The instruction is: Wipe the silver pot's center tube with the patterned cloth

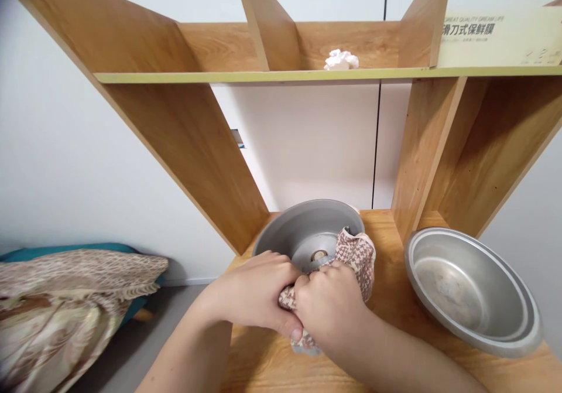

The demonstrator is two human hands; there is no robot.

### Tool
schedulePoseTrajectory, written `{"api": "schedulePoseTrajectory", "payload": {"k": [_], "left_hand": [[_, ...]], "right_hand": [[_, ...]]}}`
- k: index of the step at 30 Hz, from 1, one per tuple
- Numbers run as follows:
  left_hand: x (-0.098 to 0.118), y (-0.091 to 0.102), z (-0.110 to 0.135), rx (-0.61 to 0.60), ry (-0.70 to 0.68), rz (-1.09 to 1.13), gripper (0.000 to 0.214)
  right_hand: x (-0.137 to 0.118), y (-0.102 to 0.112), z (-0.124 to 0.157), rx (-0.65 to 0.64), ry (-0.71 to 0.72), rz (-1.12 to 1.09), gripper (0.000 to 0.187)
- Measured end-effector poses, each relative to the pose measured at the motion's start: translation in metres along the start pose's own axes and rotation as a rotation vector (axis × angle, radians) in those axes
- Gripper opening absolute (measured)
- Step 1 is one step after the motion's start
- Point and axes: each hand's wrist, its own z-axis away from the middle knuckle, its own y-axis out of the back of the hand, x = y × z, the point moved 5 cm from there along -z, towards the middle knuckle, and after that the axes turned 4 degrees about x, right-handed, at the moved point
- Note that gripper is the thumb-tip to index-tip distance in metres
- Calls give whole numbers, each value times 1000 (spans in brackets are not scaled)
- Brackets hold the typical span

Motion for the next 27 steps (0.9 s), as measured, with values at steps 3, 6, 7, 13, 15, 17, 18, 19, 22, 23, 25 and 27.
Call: {"api": "schedulePoseTrajectory", "payload": {"k": [3,6,7,13,15,17,18,19,22,23,25,27], "left_hand": [[0,1,0,11,0,-3,57],[0,2,0,4,16,-24,59],[0,2,0,-2,22,-31,60],[-1,0,0,-9,31,-50,57],[-2,0,0,-12,31,-49,57],[-2,-1,0,-20,30,-43,57],[-1,-1,0,-25,27,-37,56],[-1,-1,0,-30,25,-31,55],[0,-1,0,-37,15,-16,54],[0,0,0,-36,15,-15,55],[-1,1,0,-31,18,-19,56],[-1,2,0,-26,21,-26,58]], "right_hand": [[7,4,1,-35,-16,-5,33],[16,8,2,-85,-21,8,43],[18,9,2,-97,-11,13,45],[17,7,1,-93,-35,38,43],[14,5,0,-86,-40,29,44],[11,3,0,-71,-38,13,41],[9,2,0,-61,-34,5,38],[7,2,0,-49,-26,-2,35],[2,2,0,-27,1,-15,28],[2,2,0,-33,2,-18,28],[6,5,0,-63,-21,-16,33],[13,8,1,-104,-42,-4,40]]}}
